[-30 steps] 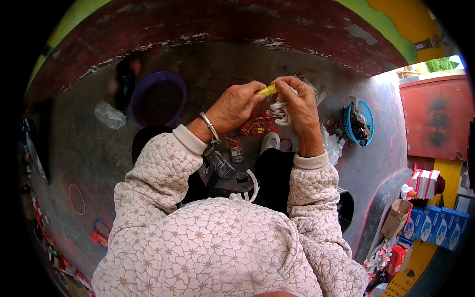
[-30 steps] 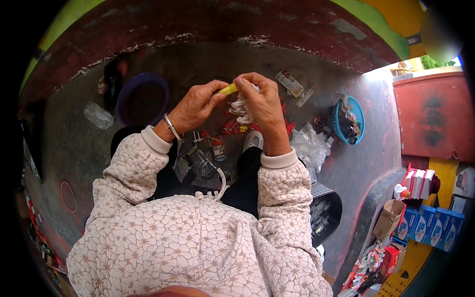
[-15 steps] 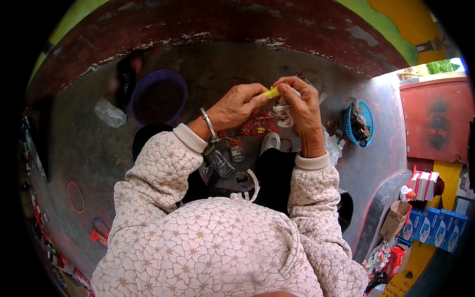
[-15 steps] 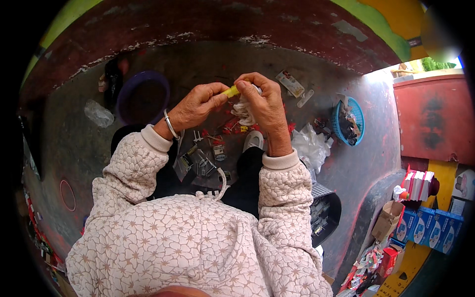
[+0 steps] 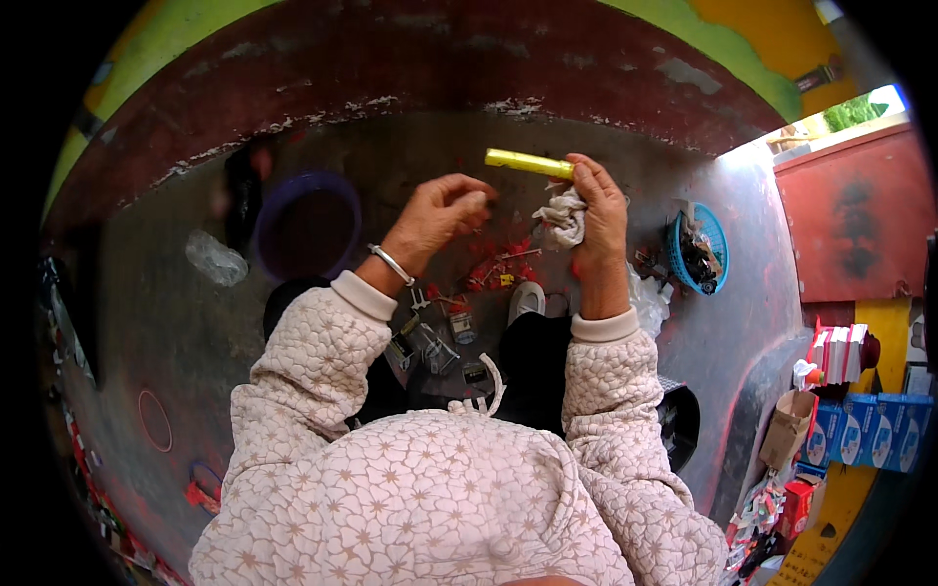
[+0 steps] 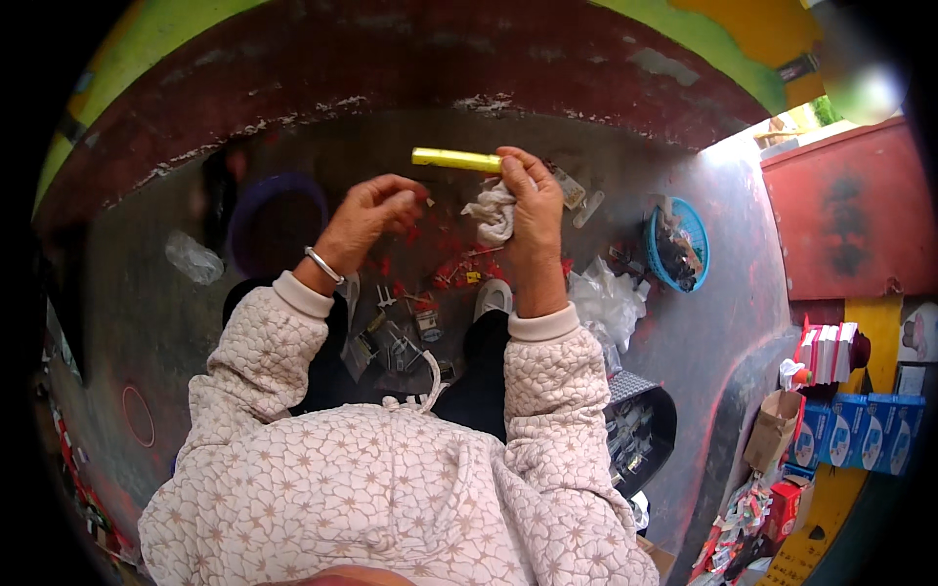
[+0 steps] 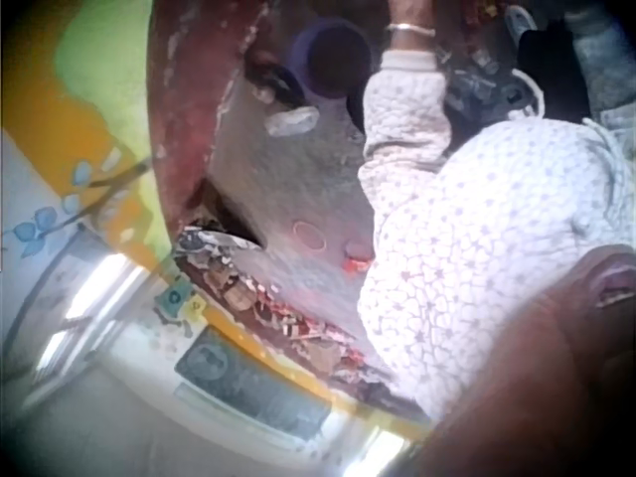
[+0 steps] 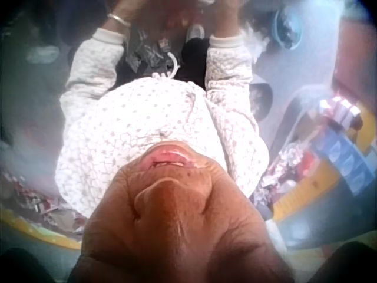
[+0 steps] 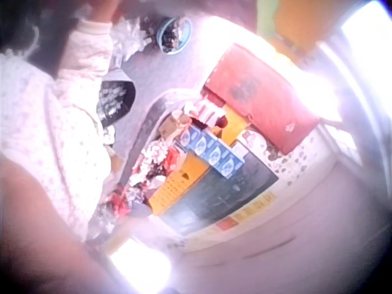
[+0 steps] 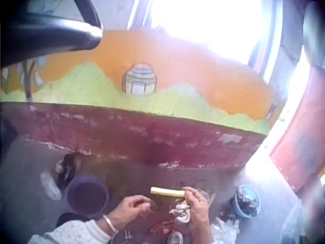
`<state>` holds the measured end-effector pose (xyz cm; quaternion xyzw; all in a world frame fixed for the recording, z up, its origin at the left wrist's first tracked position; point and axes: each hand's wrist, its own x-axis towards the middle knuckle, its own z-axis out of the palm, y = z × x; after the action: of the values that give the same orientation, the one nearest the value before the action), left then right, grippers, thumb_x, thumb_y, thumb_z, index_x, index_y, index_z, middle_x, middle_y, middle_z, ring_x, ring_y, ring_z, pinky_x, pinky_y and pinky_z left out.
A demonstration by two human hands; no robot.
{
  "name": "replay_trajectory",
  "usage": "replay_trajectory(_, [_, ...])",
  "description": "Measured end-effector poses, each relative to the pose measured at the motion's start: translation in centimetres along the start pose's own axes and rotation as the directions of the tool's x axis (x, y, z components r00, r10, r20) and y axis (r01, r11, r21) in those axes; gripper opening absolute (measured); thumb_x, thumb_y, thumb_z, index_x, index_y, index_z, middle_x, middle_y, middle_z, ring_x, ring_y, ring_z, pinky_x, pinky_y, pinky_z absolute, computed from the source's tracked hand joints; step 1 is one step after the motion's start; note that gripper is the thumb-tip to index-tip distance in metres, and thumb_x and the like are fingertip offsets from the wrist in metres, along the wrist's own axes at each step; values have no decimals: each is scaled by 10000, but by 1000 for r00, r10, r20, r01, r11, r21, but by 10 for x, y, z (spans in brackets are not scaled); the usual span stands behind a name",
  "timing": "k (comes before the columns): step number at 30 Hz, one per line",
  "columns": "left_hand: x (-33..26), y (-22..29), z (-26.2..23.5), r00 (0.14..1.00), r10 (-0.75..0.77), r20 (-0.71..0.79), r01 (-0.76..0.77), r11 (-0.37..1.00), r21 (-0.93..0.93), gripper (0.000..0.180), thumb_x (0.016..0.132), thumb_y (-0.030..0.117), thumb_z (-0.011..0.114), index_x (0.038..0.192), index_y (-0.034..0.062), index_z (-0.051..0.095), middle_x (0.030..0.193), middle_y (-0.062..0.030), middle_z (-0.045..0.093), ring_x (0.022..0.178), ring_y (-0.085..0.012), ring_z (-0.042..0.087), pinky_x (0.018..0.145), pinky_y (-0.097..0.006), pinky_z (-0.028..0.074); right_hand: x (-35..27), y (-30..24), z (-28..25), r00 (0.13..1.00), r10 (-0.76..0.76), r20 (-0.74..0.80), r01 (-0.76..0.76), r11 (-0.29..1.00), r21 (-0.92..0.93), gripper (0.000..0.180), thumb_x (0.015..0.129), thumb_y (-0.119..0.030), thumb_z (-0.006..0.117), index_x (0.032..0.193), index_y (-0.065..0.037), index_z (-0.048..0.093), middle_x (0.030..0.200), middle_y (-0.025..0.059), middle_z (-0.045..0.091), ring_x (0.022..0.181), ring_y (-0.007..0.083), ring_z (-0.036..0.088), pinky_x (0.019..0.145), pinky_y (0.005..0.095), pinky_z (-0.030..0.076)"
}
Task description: The person wipes small plastic components and a yellow tube with a cloth and then gathers several grey rods by hand.
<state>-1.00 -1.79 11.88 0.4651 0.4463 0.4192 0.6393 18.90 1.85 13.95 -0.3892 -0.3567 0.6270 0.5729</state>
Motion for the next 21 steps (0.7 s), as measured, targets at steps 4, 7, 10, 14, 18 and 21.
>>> replay_trajectory(4, [3, 1, 16, 995, -7, 95, 25, 980, -197, 405, 883, 306, 491, 1199, 55, 463, 1134, -50, 518, 1041, -123, 482, 884, -271, 379, -14, 12, 22, 1000, 6, 20, -5, 999, -50, 178, 807, -89, 583, 970, -17, 574, 786, 36, 591, 627, 69, 531, 556, 194, 442])
replay_trajectory(7, [6, 2, 21, 995, 75, 67, -35, 883, -469, 385, 899, 296, 458, 1201, 58, 460, 1164, -68, 495, 1065, -141, 469, 907, -271, 363, -22, 22, 29, 996, -66, 63, 77, 978, -192, 189, 792, -85, 604, 964, -10, 582, 805, 23, 589, 670, 60, 526, 602, 184, 430])
replay_trajectory(10, [8, -2, 15, 989, 135, 58, -74, 797, -600, 367, 911, 300, 418, 1146, 25, 477, 1169, -101, 483, 1076, -169, 463, 939, -318, 358, -30, 21, 35, 981, -64, 182, 112, 957, -267, 195, 785, -87, 614, 960, -6, 587, 819, 23, 592, 709, 55, 525, 641, 176, 422])
replay_trajectory(14, [8, -2, 7, 990, 138, -16, -116, 756, -644, 341, 910, 310, 412, 1040, 7, 501, 1108, -138, 516, 962, -175, 533, 831, -304, 448, -31, 9, 33, 958, 122, 258, -18, 928, -371, 205, 836, -175, 560, 947, -5, 593, 739, 38, 595, 626, 63, 535, 574, 187, 428])
replay_trajectory(18, [1, 7, 8, 997, 2, 78, 30, 911, -410, 334, 912, 330, 403, 970, 17, 505, 929, -116, 589, 699, -127, 588, 567, -215, 487, -18, -1, 16, 999, -45, -7, 43, 981, -188, 187, 858, -192, 524, 846, -16, 585, 644, 31, 555, 575, 76, 534, 508, 201, 417])
replay_trajectory(21, [-1, 8, 23, 995, -88, 55, 97, 978, -187, 325, 915, 340, 389, 928, 35, 502, 775, -63, 591, 546, -87, 539, 440, -180, 420, -23, -3, 28, 865, -499, -55, 397, 747, -533, 113, 806, -136, 574, 806, -24, 590, 682, 49, 570, 612, 135, 561, 526, 270, 437])
